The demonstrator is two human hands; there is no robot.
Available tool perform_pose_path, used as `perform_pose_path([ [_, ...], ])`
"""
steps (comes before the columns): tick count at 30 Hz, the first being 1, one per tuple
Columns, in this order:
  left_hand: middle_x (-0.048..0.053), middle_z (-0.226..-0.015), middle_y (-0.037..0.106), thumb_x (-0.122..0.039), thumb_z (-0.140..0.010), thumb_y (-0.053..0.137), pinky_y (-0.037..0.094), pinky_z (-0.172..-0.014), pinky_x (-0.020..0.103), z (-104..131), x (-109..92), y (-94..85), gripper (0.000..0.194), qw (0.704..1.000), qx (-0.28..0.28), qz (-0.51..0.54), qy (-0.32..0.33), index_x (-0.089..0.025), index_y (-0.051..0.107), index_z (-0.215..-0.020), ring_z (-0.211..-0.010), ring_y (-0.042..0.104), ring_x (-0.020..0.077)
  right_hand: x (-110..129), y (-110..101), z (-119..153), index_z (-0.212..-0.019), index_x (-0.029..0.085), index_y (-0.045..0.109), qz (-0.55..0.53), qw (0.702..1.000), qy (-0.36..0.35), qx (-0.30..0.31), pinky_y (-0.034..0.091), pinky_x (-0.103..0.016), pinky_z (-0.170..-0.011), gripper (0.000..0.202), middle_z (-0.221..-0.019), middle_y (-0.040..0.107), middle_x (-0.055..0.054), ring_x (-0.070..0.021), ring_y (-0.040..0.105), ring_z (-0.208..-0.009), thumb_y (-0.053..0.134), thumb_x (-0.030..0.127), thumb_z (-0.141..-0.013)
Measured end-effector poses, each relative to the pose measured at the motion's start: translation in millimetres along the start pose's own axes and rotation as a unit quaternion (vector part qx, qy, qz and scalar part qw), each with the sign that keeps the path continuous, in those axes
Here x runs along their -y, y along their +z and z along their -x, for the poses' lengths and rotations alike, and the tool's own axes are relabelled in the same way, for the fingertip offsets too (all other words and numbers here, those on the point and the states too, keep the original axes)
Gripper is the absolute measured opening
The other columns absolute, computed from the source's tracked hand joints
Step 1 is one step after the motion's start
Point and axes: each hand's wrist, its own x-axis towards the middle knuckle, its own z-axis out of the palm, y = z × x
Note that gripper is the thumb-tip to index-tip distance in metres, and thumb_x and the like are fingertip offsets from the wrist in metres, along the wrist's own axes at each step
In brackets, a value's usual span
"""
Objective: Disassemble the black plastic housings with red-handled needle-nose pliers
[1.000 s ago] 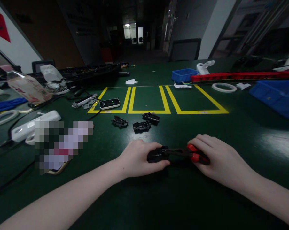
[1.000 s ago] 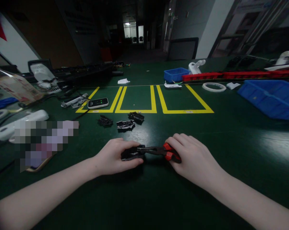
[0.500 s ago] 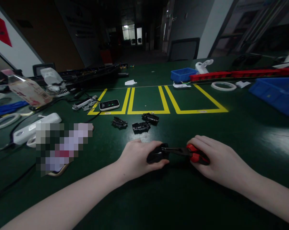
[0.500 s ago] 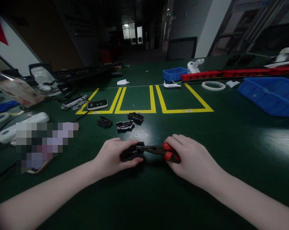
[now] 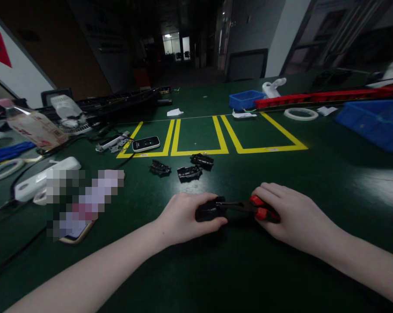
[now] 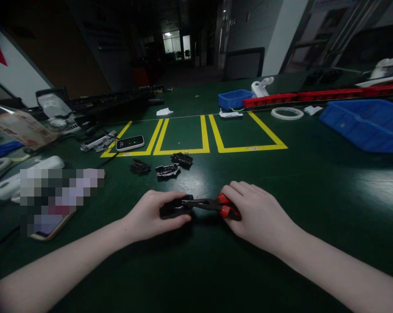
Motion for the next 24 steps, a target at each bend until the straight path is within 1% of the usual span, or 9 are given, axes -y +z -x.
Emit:
perform_pose_path([
  [3, 0.004, -0.097, 0.075, -0.042, -0.088, 0.068, 0.050, -0.065, 0.027, 1.3, -1.3, 2.4, 0.043, 1.000, -0.028, -0.011, -0.006, -0.019, 0.064, -0.123, -0.074, 0.068, 0.0166, 6.3, -4.4, -3.3, -0.089, 0.024, 0.059, -0.021, 0.999, 0.025, 0.024, 0.052, -0.037, -0.059, 0.015, -0.086, 0.065, -0.006, -0.0230, 0.062, -0.074, 0.057, 0.026, -0.075],
  [6, 0.004, -0.099, 0.075, -0.041, -0.088, 0.068, 0.051, -0.066, 0.027, 2.5, -3.0, 4.0, 0.044, 0.999, -0.039, -0.003, -0.016, -0.019, 0.062, -0.126, -0.077, 0.068, 0.0162, 10.5, -9.1, -5.6, -0.088, 0.023, 0.060, -0.017, 0.999, 0.029, 0.034, 0.053, -0.038, -0.060, 0.015, -0.086, 0.065, -0.007, -0.0236, 0.063, -0.075, 0.059, 0.027, -0.074],
  [9, 0.003, -0.098, 0.075, -0.042, -0.088, 0.068, 0.050, -0.064, 0.026, 2.5, -3.8, 3.6, 0.043, 0.999, -0.033, 0.020, -0.022, -0.019, 0.064, -0.125, -0.075, 0.067, 0.0156, 10.6, -10.4, -5.7, -0.089, 0.022, 0.060, -0.001, 0.999, 0.022, 0.029, 0.054, -0.040, -0.061, 0.018, -0.086, 0.065, -0.007, -0.0243, 0.063, -0.075, 0.061, 0.026, -0.072],
  [13, 0.004, -0.094, 0.075, -0.043, -0.087, 0.068, 0.050, -0.064, 0.027, 1.2, -3.8, 0.8, 0.038, 0.998, 0.002, 0.046, -0.035, -0.019, 0.069, -0.117, -0.075, 0.067, 0.0167, 9.5, -9.2, -5.0, -0.089, 0.022, 0.061, 0.022, 0.999, 0.012, 0.024, 0.054, -0.040, -0.061, 0.020, -0.086, 0.066, -0.008, -0.0249, 0.064, -0.075, 0.062, 0.025, -0.069],
  [15, 0.003, -0.094, 0.075, -0.044, -0.087, 0.068, 0.050, -0.064, 0.027, 0.6, -4.1, -0.3, 0.038, 0.998, 0.009, 0.052, -0.041, -0.020, 0.069, -0.116, -0.076, 0.067, 0.0168, 9.6, -8.9, -5.0, -0.089, 0.022, 0.061, 0.028, 0.999, 0.009, 0.021, 0.054, -0.040, -0.061, 0.021, -0.087, 0.066, -0.008, -0.0250, 0.064, -0.075, 0.062, 0.025, -0.069],
  [20, 0.002, -0.096, 0.074, -0.042, -0.088, 0.067, 0.050, -0.065, 0.028, -0.4, -4.2, 0.0, 0.037, 0.998, 0.007, 0.051, -0.039, -0.021, 0.067, -0.119, -0.077, 0.066, 0.0165, 10.7, -9.1, -5.0, -0.088, 0.022, 0.061, 0.014, 0.999, 0.022, 0.027, 0.054, -0.039, -0.061, 0.018, -0.087, 0.066, -0.007, -0.0246, 0.064, -0.075, 0.061, 0.026, -0.071],
  [22, 0.002, -0.099, 0.074, -0.042, -0.088, 0.067, 0.051, -0.067, 0.028, -0.3, -3.3, 1.6, 0.040, 0.998, 0.000, 0.044, -0.035, -0.020, 0.065, -0.122, -0.079, 0.067, 0.0169, 11.2, -8.6, -5.4, -0.089, 0.022, 0.061, 0.001, 0.999, 0.036, 0.034, 0.055, -0.039, -0.061, 0.017, -0.087, 0.066, -0.007, -0.0246, 0.064, -0.076, 0.061, 0.027, -0.072],
  [24, 0.004, -0.101, 0.075, -0.041, -0.089, 0.067, 0.053, -0.069, 0.029, 0.3, -2.0, 3.9, 0.042, 0.999, -0.017, 0.016, -0.028, -0.020, 0.063, -0.125, -0.080, 0.068, 0.0176, 11.7, -7.7, -6.1, -0.090, 0.022, 0.061, -0.009, 0.998, 0.047, 0.040, 0.055, -0.040, -0.063, 0.017, -0.089, 0.067, -0.008, -0.0248, 0.065, -0.078, 0.060, 0.028, -0.074],
])
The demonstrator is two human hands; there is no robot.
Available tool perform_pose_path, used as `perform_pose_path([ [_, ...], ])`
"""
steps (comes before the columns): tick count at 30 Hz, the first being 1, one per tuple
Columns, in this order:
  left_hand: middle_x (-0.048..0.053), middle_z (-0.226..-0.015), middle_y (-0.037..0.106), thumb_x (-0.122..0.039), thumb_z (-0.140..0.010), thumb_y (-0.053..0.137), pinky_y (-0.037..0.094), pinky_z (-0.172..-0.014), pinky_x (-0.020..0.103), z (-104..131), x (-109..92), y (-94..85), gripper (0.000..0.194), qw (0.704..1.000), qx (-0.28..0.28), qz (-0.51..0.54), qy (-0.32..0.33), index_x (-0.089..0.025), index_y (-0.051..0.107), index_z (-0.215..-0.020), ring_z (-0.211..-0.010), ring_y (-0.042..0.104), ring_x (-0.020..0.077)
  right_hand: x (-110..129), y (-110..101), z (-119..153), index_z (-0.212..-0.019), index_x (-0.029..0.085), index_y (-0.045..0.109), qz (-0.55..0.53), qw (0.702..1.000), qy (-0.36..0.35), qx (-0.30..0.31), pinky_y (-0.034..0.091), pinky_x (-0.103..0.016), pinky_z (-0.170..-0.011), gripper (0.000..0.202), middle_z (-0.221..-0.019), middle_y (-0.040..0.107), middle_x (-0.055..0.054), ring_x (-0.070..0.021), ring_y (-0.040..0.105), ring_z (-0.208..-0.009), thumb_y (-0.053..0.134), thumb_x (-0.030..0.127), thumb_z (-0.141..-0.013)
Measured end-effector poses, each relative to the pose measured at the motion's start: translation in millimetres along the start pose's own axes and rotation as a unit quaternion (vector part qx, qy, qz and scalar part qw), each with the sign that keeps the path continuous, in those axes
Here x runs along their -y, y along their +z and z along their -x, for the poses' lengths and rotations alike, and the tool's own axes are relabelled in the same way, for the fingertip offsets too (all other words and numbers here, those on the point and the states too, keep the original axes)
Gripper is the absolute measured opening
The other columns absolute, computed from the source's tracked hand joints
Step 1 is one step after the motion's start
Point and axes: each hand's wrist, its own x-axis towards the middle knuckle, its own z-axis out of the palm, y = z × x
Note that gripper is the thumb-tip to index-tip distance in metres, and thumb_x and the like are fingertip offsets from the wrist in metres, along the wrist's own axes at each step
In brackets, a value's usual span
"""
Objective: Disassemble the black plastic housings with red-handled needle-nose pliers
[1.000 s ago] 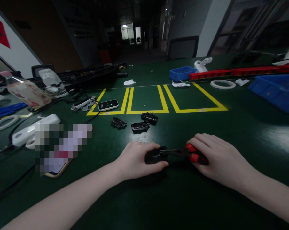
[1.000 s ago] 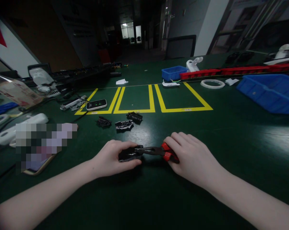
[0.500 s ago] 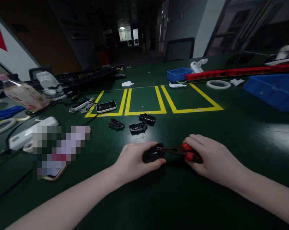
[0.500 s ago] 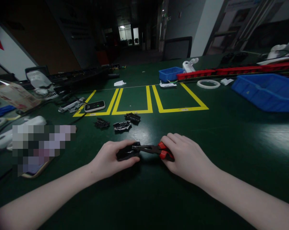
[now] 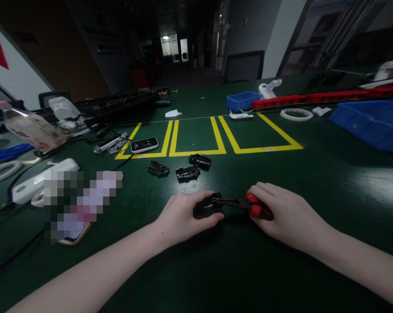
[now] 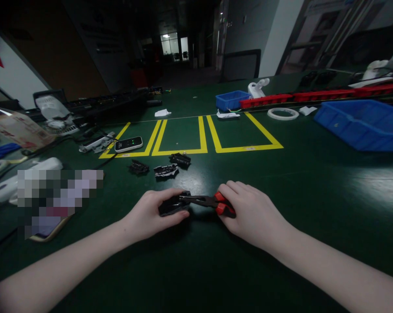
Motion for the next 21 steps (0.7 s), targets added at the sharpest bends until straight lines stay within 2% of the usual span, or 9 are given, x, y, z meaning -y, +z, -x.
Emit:
perform_pose_path([
  [3, 0.005, -0.102, 0.075, -0.039, -0.088, 0.068, 0.053, -0.073, 0.033, 1.0, 1.9, 3.1, 0.043, 0.996, -0.034, -0.076, 0.021, -0.019, 0.062, -0.126, -0.081, 0.069, 0.0193, 0.4, 1.0, -0.9, -0.091, 0.022, 0.062, -0.004, 1.000, 0.007, 0.002, 0.055, -0.041, -0.065, 0.017, -0.090, 0.067, -0.008, -0.0250, 0.064, -0.079, 0.060, 0.028, -0.075],
  [6, 0.005, -0.099, 0.076, -0.038, -0.087, 0.069, 0.053, -0.073, 0.034, 1.1, 2.8, 4.2, 0.044, 0.993, -0.044, -0.109, 0.030, -0.019, 0.061, -0.126, -0.079, 0.069, 0.0200, 0.2, 1.0, -0.7, -0.090, 0.022, 0.062, 0.001, 1.000, 0.007, 0.002, 0.055, -0.041, -0.064, 0.017, -0.089, 0.066, -0.008, -0.0249, 0.064, -0.078, 0.060, 0.027, -0.074],
  [11, 0.005, -0.102, 0.076, -0.039, -0.088, 0.068, 0.053, -0.068, 0.030, 0.5, 3.1, 2.2, 0.046, 0.997, -0.024, -0.061, 0.028, -0.019, 0.060, -0.129, -0.080, 0.070, 0.0183, 0.3, 0.5, 0.3, -0.090, 0.021, 0.061, 0.013, 1.000, -0.006, -0.003, 0.054, -0.039, -0.062, 0.016, -0.088, 0.066, -0.008, -0.0243, 0.064, -0.077, 0.060, 0.026, -0.074],
  [14, 0.004, -0.103, 0.076, -0.038, -0.088, 0.069, 0.054, -0.068, 0.029, 0.6, 3.7, 1.0, 0.046, 0.999, -0.012, -0.033, 0.020, -0.019, 0.060, -0.129, -0.080, 0.070, 0.0172, -1.4, 0.6, 1.3, -0.091, 0.021, 0.061, 0.051, 0.998, -0.033, -0.028, 0.053, -0.039, -0.061, 0.020, -0.087, 0.066, -0.008, -0.0245, 0.063, -0.075, 0.061, 0.025, -0.072],
  [18, 0.004, -0.106, 0.075, -0.039, -0.087, 0.070, 0.056, -0.075, 0.031, -0.1, 3.2, -1.4, 0.048, 1.000, 0.008, 0.007, 0.001, -0.019, 0.061, -0.129, -0.085, 0.070, 0.0181, -4.3, -0.9, 2.6, -0.094, 0.018, 0.061, 0.126, 0.985, -0.087, -0.083, 0.052, -0.039, -0.061, 0.026, -0.087, 0.065, -0.010, -0.0253, 0.062, -0.074, 0.061, 0.023, -0.069],
  [21, 0.005, -0.109, 0.075, -0.040, -0.086, 0.071, 0.056, -0.079, 0.034, -1.2, 0.3, -4.4, 0.047, 0.999, 0.014, 0.032, -0.017, -0.019, 0.063, -0.128, -0.090, 0.070, 0.0200, -4.5, -2.6, 3.0, -0.095, 0.017, 0.061, 0.141, 0.980, -0.105, -0.095, 0.051, -0.040, -0.062, 0.026, -0.088, 0.065, -0.011, -0.0257, 0.061, -0.074, 0.058, 0.023, -0.070],
])
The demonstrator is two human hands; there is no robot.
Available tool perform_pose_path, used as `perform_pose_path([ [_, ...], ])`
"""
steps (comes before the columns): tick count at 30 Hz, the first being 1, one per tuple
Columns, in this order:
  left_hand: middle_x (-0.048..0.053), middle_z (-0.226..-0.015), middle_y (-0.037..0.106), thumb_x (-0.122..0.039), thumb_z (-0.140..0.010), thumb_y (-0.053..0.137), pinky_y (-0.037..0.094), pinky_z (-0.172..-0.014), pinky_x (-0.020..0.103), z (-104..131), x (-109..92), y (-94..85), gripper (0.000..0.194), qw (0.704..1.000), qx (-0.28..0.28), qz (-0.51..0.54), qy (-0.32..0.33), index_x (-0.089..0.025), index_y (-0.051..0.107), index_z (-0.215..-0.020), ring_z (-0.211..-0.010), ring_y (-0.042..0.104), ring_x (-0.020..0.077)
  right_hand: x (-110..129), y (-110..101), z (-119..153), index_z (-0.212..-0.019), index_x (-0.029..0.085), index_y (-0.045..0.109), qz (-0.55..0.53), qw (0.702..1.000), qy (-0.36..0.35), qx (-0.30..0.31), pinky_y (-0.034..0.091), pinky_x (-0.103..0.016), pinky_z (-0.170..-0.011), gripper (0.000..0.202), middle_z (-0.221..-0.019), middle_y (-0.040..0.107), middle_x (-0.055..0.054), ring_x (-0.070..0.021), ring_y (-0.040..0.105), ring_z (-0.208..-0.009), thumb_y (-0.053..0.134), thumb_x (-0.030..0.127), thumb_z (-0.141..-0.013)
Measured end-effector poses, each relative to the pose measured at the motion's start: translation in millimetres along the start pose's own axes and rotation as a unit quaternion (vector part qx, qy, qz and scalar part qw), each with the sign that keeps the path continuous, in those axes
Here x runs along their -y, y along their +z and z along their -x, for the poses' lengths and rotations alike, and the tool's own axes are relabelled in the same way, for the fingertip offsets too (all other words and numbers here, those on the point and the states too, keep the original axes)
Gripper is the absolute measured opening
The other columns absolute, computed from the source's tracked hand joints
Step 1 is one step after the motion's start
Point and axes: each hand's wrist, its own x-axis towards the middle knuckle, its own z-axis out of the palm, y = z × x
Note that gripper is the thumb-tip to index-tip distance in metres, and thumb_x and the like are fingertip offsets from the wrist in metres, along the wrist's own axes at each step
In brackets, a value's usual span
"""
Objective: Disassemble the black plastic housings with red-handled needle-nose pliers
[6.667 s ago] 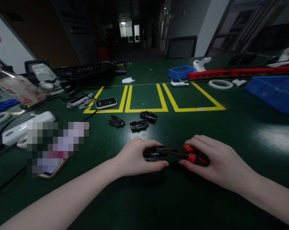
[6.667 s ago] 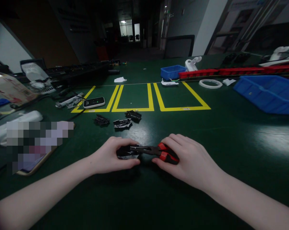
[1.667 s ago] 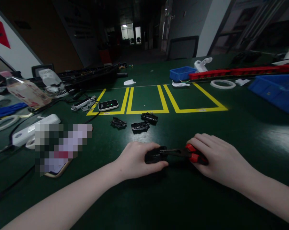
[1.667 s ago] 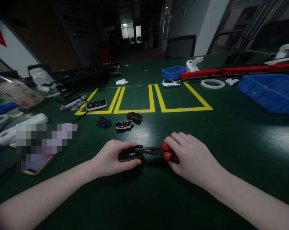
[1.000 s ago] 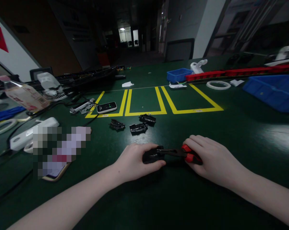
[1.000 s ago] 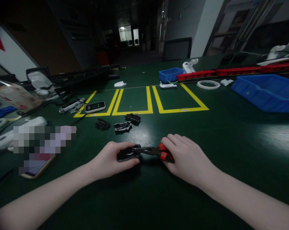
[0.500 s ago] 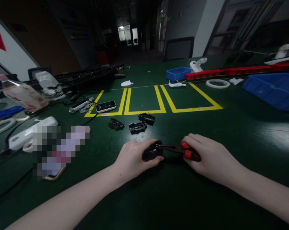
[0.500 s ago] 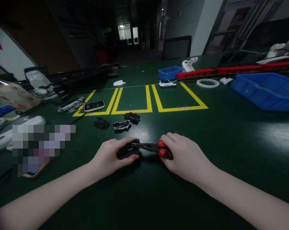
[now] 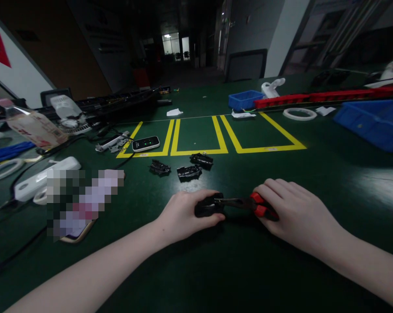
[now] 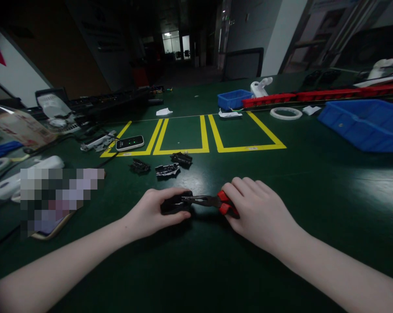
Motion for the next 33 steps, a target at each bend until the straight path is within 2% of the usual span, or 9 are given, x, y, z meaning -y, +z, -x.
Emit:
perform_pose_path([
  [5, 0.007, -0.115, 0.073, -0.040, -0.086, 0.070, 0.056, -0.081, 0.035, -1, -4, -2.8, 0.044, 0.999, 0.011, 0.033, -0.020, -0.019, 0.065, -0.124, -0.095, 0.069, 0.0214, -1, 5, 3, -0.097, 0.020, 0.060, -0.029, 0.999, 0.028, 0.019, 0.050, -0.041, -0.064, 0.025, -0.091, 0.065, -0.011, -0.0266, 0.060, -0.077, 0.057, 0.027, -0.073],
  [10, 0.006, -0.110, 0.074, -0.042, -0.085, 0.071, 0.056, -0.076, 0.034, -2, -2, -1.1, 0.046, 1.000, 0.009, 0.014, -0.019, -0.018, 0.064, -0.124, -0.090, 0.069, 0.0212, -3, 12, 6, -0.096, 0.024, 0.060, -0.088, 0.994, 0.062, 0.027, 0.049, -0.039, -0.063, 0.022, -0.089, 0.066, -0.007, -0.0251, 0.061, -0.076, 0.059, 0.030, -0.075],
  [15, 0.005, -0.104, 0.074, -0.040, -0.086, 0.071, 0.052, -0.070, 0.030, 0, -1, 1.3, 0.047, 1.000, -0.011, -0.011, 0.008, -0.019, 0.061, -0.127, -0.084, 0.069, 0.0194, 0, 9, 3, -0.093, 0.025, 0.060, -0.154, 0.982, 0.095, 0.055, 0.051, -0.037, -0.060, 0.017, -0.086, 0.066, -0.005, -0.0233, 0.062, -0.074, 0.058, 0.031, -0.077],
  [21, 0.004, -0.105, 0.072, -0.040, -0.085, 0.072, 0.052, -0.068, 0.028, 1, -3, -0.2, 0.051, 1.000, -0.022, 0.018, 0.008, -0.020, 0.057, -0.130, -0.082, 0.067, 0.0174, 1, 6, 2, -0.088, 0.025, 0.059, -0.196, 0.970, 0.116, 0.079, 0.051, -0.035, -0.058, 0.011, -0.086, 0.066, -0.005, -0.0213, 0.063, -0.072, 0.057, 0.032, -0.080],
  [29, 0.006, -0.099, 0.070, -0.036, -0.088, 0.067, 0.049, -0.057, 0.027, 1, -7, -4.1, 0.064, 0.995, 0.039, 0.076, -0.043, -0.023, 0.041, -0.145, -0.069, 0.063, 0.0170, -2, 0, -2, -0.085, 0.025, 0.059, -0.156, 0.976, 0.125, 0.081, 0.051, -0.035, -0.055, 0.011, -0.083, 0.067, -0.005, -0.0221, 0.063, -0.070, 0.059, 0.034, -0.078],
  [33, 0.005, -0.098, 0.070, -0.036, -0.086, 0.069, 0.048, -0.055, 0.027, 1, -9, -7.1, 0.076, 0.990, 0.076, 0.109, -0.044, -0.027, 0.030, -0.150, -0.067, 0.062, 0.0166, -2, -3, -4, -0.085, 0.025, 0.060, -0.148, 0.979, 0.119, 0.071, 0.051, -0.035, -0.055, 0.012, -0.082, 0.067, -0.005, -0.0223, 0.063, -0.069, 0.059, 0.035, -0.078],
])
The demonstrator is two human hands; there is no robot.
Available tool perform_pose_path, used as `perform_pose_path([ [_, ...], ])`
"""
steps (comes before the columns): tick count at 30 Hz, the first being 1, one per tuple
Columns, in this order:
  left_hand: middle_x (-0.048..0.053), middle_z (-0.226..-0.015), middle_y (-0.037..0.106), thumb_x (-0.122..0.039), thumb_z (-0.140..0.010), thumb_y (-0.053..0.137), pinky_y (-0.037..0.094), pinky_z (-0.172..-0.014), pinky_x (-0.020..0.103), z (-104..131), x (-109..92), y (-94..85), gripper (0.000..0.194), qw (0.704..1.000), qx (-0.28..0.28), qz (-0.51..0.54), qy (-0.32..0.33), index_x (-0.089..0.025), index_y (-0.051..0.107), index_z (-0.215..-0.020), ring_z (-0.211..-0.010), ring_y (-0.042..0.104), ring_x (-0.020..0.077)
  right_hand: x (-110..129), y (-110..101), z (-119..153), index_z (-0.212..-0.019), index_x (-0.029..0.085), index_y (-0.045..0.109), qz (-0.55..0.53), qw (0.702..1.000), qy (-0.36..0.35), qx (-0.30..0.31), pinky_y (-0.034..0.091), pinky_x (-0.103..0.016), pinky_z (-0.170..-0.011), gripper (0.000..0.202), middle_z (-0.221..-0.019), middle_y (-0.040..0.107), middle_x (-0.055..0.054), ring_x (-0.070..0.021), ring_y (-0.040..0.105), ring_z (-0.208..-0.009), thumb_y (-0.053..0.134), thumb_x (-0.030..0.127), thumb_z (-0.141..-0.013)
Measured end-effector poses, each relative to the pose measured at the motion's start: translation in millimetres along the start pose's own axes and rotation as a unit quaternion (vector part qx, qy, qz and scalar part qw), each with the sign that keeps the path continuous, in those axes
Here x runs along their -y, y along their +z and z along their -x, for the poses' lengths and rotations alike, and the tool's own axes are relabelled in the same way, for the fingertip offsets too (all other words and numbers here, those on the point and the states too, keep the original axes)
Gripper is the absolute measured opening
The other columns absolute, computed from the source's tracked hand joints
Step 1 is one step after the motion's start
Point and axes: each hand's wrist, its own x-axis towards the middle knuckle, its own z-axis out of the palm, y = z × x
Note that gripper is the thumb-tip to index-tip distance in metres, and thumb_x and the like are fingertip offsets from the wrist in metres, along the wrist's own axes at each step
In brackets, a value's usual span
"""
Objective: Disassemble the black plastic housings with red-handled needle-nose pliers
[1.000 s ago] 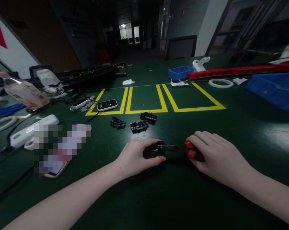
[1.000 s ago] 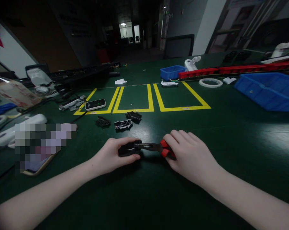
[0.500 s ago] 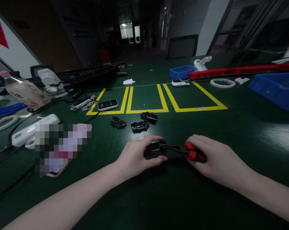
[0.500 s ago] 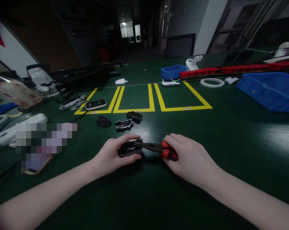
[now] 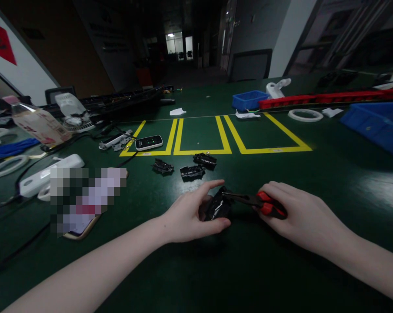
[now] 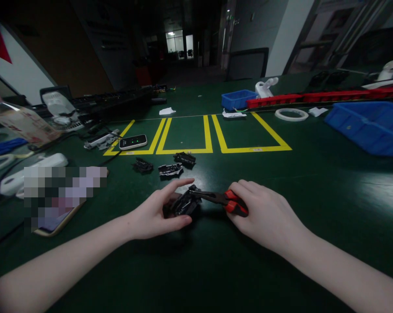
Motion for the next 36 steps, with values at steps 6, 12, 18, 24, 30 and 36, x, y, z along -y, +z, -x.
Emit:
perform_pose_path([
  [6, 0.004, -0.089, 0.070, -0.045, -0.080, 0.075, 0.045, -0.057, 0.028, -2.3, 3.3, -1.8, 0.096, 0.998, 0.025, -0.047, 0.029, -0.024, 0.019, -0.156, -0.069, 0.063, 0.0191, -1.0, 1.2, 1.4, -0.085, 0.024, 0.059, 0.011, 1.000, -0.014, -0.006, 0.051, -0.036, -0.056, 0.012, -0.082, 0.066, -0.006, -0.0229, 0.063, -0.070, 0.058, 0.033, -0.076],
  [12, 0.000, -0.080, 0.069, -0.045, -0.074, 0.081, 0.043, -0.061, 0.029, -6.0, 7.8, -1.0, 0.094, 0.996, 0.028, -0.080, 0.040, -0.020, 0.032, -0.150, -0.067, 0.063, 0.0185, 1.1, 1.0, 2.6, -0.084, 0.024, 0.059, 0.026, 0.999, -0.038, -0.015, 0.050, -0.036, -0.056, 0.012, -0.079, 0.065, -0.006, -0.0231, 0.063, -0.069, 0.058, 0.029, -0.074],
  [18, 0.007, -0.096, 0.070, -0.052, -0.068, 0.083, 0.047, -0.063, 0.032, -5.4, 5.9, -0.4, 0.082, 0.993, 0.006, -0.104, 0.047, -0.019, 0.046, -0.134, -0.076, 0.065, 0.0217, 0.4, 1.7, 3.6, -0.088, 0.023, 0.060, 0.047, 0.996, -0.069, -0.027, 0.051, -0.038, -0.058, 0.017, -0.084, 0.066, -0.007, -0.0241, 0.063, -0.071, 0.058, 0.029, -0.072],
  [24, 0.008, -0.100, 0.067, -0.050, -0.071, 0.083, 0.047, -0.064, 0.033, -3.8, 5.0, -0.6, 0.083, 0.992, 0.008, -0.110, 0.060, -0.018, 0.043, -0.136, -0.081, 0.063, 0.0220, -1.4, 0.8, 3.5, -0.089, 0.022, 0.059, 0.068, 0.992, -0.097, -0.044, 0.049, -0.037, -0.055, 0.018, -0.082, 0.064, -0.007, -0.0231, 0.060, -0.068, 0.059, 0.027, -0.072],
  [30, 0.007, -0.100, 0.066, -0.051, -0.072, 0.082, 0.045, -0.061, 0.031, -3.9, 4.3, 0.5, 0.084, 0.991, 0.005, -0.117, 0.065, -0.018, 0.042, -0.139, -0.076, 0.061, 0.0206, 0.9, 1.9, 2.2, -0.089, 0.023, 0.060, 0.024, 0.998, -0.053, -0.003, 0.052, -0.039, -0.058, 0.017, -0.084, 0.066, -0.007, -0.0246, 0.063, -0.072, 0.058, 0.031, -0.074],
  [36, 0.012, -0.116, 0.065, -0.050, -0.070, 0.083, 0.046, -0.064, 0.032, -4.4, 6.5, -2.1, 0.088, 0.992, 0.024, -0.103, 0.064, -0.019, 0.041, -0.141, -0.081, 0.062, 0.0214, 2.6, 1.4, 3.4, -0.088, 0.024, 0.060, 0.004, 1.000, -0.018, 0.019, 0.053, -0.040, -0.058, 0.017, -0.085, 0.067, -0.007, -0.0251, 0.064, -0.073, 0.058, 0.033, -0.074],
])
